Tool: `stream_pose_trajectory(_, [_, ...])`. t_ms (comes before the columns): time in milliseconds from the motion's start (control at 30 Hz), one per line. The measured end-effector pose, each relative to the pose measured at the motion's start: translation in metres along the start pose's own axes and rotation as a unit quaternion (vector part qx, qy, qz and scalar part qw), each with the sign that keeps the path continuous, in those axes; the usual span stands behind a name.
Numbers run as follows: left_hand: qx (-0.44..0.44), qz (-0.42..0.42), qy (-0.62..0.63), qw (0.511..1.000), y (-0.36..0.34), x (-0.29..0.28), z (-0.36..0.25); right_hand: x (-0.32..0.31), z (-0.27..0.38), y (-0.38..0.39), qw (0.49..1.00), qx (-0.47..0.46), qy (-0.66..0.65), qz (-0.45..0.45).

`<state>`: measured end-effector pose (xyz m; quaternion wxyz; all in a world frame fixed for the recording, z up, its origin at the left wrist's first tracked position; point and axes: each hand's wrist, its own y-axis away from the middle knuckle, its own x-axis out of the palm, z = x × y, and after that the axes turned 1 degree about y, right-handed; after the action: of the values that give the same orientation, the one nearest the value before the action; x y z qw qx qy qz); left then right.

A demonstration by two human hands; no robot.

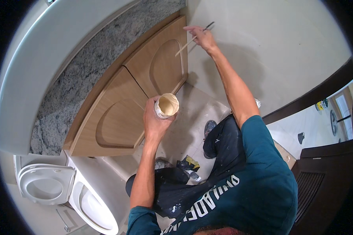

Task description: The person paints the edge and corner of a bathroom cabinet using a small brush and paint from a cup.

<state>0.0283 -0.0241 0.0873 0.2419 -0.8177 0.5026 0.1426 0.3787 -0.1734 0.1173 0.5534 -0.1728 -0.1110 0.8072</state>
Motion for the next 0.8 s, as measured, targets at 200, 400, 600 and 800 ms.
stream_pose_trajectory(200, [0.008, 0.001, -0.025, 1.0, 0.002, -0.002, 0.005, 0.037, 0.014, 0.003, 0.996, -0.008, 0.083, 0.023])
stream_pose_trajectory(400, [0.006, 0.005, -0.009, 1.0, 0.002, 0.001, 0.006, 0.043, 0.013, -0.009, 0.988, -0.071, 0.136, -0.03])
stream_pose_trajectory(600, [-0.027, -0.003, 0.024, 0.999, 0.009, -0.009, 0.015, 0.057, 0.023, -0.01, 0.983, -0.018, 0.185, 0.001])
stream_pose_trajectory(800, [-0.011, 0.01, 0.006, 1.0, 0.005, -0.004, -0.01, 0.046, 0.011, -0.022, 0.959, 0.001, 0.284, -0.011])
